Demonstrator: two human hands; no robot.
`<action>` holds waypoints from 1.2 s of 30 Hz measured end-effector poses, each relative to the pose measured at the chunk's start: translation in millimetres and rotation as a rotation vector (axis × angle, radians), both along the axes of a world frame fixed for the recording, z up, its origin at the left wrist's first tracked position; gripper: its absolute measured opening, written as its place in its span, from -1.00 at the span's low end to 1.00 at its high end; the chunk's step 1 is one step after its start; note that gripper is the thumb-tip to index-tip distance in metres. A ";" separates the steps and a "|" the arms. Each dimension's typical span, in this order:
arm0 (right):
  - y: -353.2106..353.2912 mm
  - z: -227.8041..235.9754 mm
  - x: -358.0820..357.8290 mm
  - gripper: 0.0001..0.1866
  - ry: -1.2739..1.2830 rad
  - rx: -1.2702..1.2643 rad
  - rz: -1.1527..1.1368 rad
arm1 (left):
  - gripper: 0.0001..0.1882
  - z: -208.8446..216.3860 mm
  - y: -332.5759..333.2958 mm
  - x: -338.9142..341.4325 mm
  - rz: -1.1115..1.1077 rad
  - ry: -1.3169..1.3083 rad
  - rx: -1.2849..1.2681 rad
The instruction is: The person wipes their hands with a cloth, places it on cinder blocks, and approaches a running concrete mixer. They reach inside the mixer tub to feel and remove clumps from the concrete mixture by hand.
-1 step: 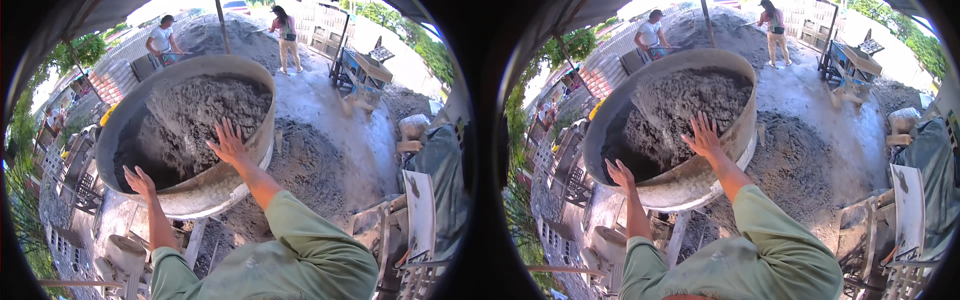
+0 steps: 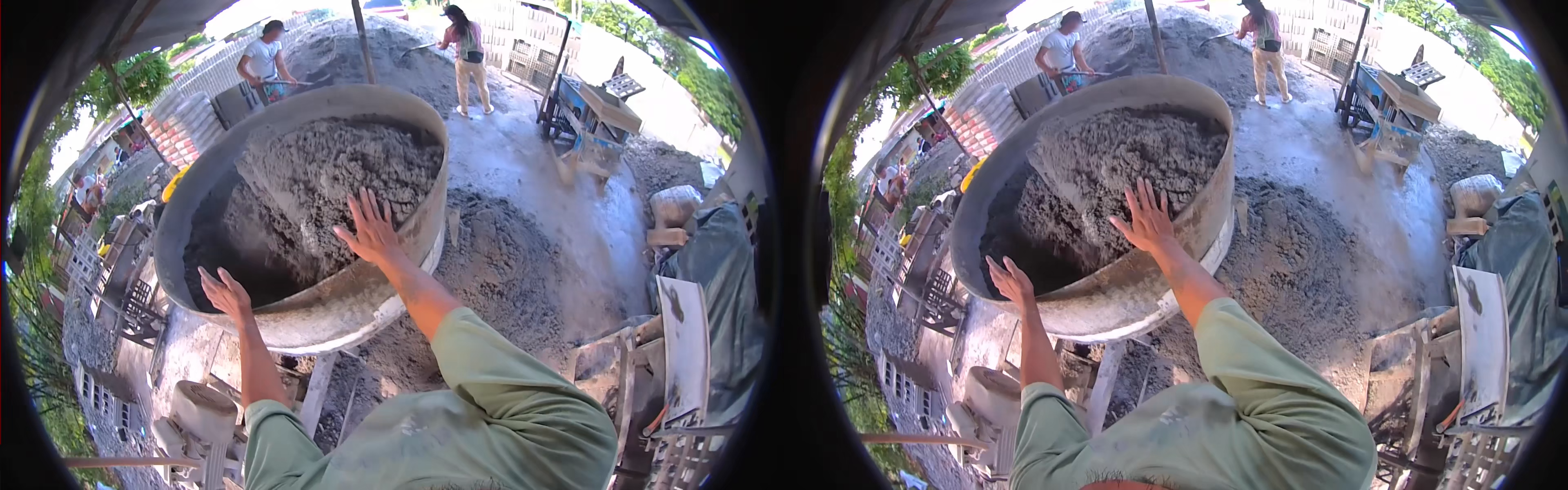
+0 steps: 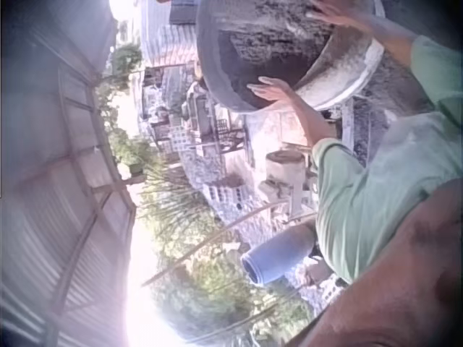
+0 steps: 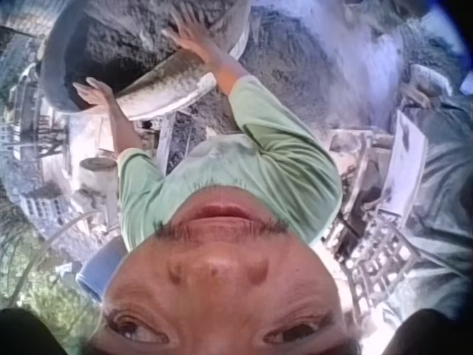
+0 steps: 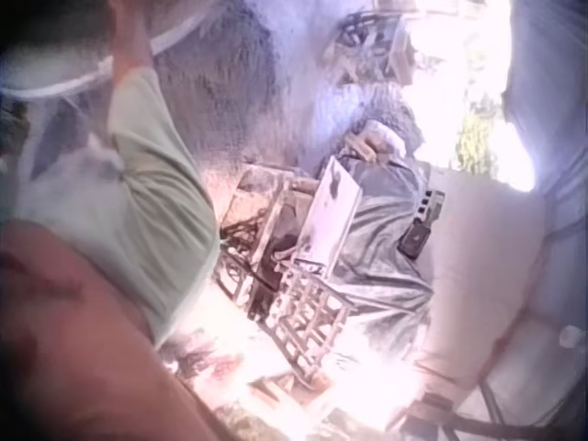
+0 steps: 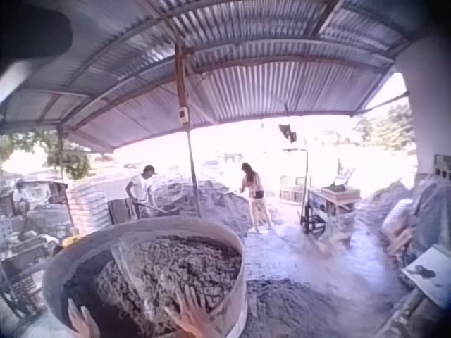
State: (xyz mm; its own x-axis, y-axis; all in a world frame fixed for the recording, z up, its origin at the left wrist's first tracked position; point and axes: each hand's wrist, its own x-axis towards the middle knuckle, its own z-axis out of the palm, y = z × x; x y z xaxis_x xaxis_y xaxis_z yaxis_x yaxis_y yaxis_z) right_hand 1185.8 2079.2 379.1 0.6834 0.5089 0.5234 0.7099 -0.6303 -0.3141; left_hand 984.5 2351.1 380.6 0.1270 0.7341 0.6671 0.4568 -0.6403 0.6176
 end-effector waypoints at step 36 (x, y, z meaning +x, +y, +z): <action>21.2 2.8 12.5 -0.54 0.205 0.168 -0.043 | -0.40 -4.5 5.3 -4.9 0.062 0.095 -0.019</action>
